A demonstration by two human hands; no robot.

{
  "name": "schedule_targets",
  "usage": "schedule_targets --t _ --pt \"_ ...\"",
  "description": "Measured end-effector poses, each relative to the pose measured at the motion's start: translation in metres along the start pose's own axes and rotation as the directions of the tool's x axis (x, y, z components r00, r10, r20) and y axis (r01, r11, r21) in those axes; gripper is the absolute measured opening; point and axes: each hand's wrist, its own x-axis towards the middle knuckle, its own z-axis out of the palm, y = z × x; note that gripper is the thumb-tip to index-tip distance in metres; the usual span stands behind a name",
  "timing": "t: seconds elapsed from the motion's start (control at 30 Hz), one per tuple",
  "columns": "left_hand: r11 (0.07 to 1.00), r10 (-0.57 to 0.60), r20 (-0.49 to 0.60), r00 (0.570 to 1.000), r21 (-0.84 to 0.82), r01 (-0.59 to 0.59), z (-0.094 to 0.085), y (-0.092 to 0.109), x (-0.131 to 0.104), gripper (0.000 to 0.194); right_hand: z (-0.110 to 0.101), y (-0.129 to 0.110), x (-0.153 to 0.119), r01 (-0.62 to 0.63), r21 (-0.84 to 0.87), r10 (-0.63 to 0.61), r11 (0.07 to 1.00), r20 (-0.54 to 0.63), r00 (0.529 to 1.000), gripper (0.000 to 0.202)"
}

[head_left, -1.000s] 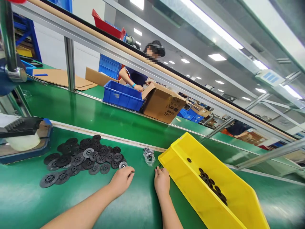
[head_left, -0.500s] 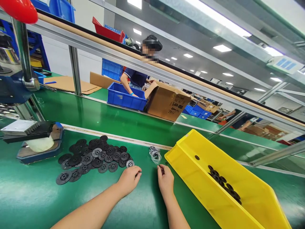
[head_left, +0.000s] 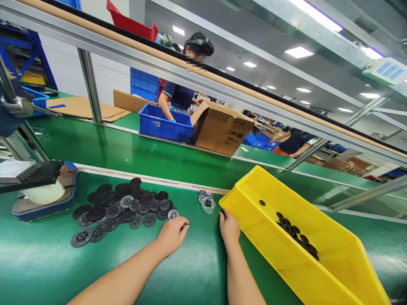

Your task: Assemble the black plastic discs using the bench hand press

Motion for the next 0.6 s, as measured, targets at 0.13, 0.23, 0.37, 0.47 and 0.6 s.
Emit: schedule_targets --t 0.13,0.23,0.37,0.47,0.6 --pt "1.000 0.014 0.006 1.000 0.007 -0.014 -0.001 0.000 -0.001 0.018 0.002 -0.003 -0.002 -0.002 -0.049 0.001 0.999 -0.007 1.000 0.023" --pt "0.999 0.030 0.011 0.999 0.020 -0.030 -0.001 0.000 -0.002 0.018 0.005 -0.004 -0.002 -0.027 -0.067 0.024 0.997 -0.047 0.999 0.023" --pt "0.991 0.094 0.027 0.995 0.096 -0.096 0.001 0.004 -0.005 0.017 0.003 -0.003 -0.001 -0.021 -0.054 0.015 0.998 -0.109 0.994 0.026" --pt "0.954 0.178 0.113 0.977 0.222 -0.200 0.006 0.010 -0.012 0.012 0.003 -0.008 -0.005 0.106 0.012 -0.103 0.994 -0.151 0.983 0.042" --pt "0.879 0.242 0.216 0.946 0.363 -0.308 0.012 0.018 -0.023 0.017 0.010 -0.026 -0.010 0.342 0.119 -0.313 0.932 -0.210 0.926 0.056"
